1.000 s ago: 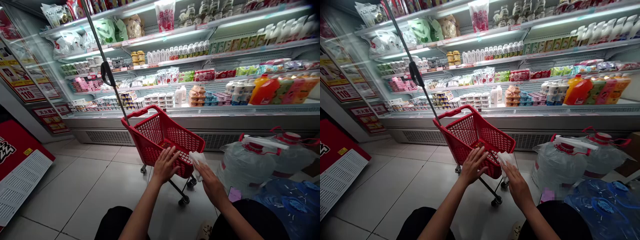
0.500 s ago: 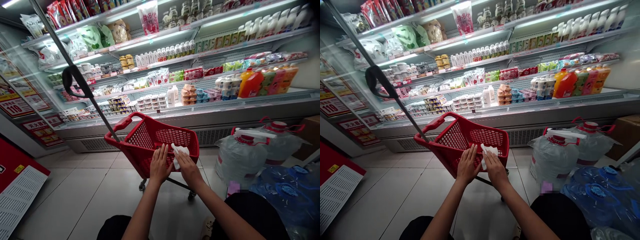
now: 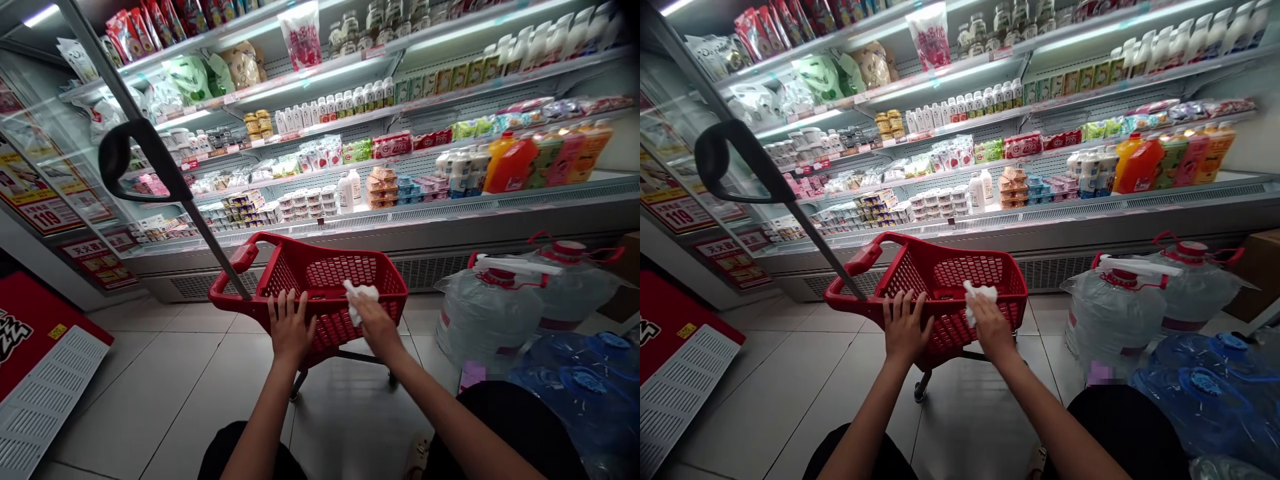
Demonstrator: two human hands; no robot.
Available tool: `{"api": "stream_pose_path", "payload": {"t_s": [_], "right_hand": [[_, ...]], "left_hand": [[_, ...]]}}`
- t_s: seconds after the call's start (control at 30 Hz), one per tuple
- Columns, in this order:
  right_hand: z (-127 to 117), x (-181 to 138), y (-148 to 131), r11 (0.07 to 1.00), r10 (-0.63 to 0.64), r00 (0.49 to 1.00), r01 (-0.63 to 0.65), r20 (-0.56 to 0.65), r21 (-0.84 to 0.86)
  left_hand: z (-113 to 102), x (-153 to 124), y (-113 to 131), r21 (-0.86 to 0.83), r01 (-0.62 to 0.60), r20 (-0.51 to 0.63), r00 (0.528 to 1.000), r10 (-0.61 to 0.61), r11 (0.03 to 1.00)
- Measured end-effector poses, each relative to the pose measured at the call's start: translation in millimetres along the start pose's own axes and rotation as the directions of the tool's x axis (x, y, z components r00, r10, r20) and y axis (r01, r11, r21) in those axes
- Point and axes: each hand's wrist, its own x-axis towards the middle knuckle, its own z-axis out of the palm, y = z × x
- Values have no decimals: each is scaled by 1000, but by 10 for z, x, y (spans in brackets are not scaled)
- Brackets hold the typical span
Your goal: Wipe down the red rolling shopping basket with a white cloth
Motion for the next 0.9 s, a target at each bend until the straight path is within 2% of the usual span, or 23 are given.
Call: {"api": "stream_pose_path", "payload": {"t_s": [0.1, 0.17, 0.2, 0.3, 0.43, 0.5, 0.53, 0.6, 0.77, 0.83, 0.9], "right_hand": [[202, 202, -492, 990, -125, 991, 121, 55, 71], [249, 250, -626, 981, -172, 983, 164, 71, 100], [239, 241, -607, 979, -182, 981, 174, 71, 103], [94, 99, -222, 984, -166, 984, 161, 59, 75], [-198, -149, 525, 1000, -21, 1000, 21, 14, -12], [-265, -182, 677, 998, 50, 999, -51, -13, -47], [-260, -164, 657, 996, 66, 998, -67, -18, -54], [-169, -71, 434, 998, 50, 999, -51, -9, -37], [224, 250, -495, 980, -148, 987, 138, 56, 145], [282, 312, -642, 967, -194, 978, 179, 72, 182], [243, 304, -551, 968, -198, 977, 181, 83, 176]], "left_hand": [[-6, -24, 70, -10, -1, 9, 1000, 1, 1000], [-18, -40, 78, -20, -2, 17, 1000, 3, 1000], [-25, -49, 76, -23, -5, 21, 1000, 6, 1000], [-51, -73, 72, -24, -19, 27, 999, 20, 1000], [-69, -75, 105, -19, -20, 29, 999, 20, 1000], [-63, -63, 141, -28, -9, 20, 1000, 9, 1000], [-55, -55, 161, -34, -3, 11, 1000, 4, 999], [-32, -39, 203, -42, 3, -7, 1000, -4, 999], [37, -22, 256, -23, 8, -8, 1000, -8, 1000], [44, -25, 247, -11, 4, -7, 1000, -5, 1000], [32, -33, 227, -2, -8, -13, 1000, 8, 1000]]}}
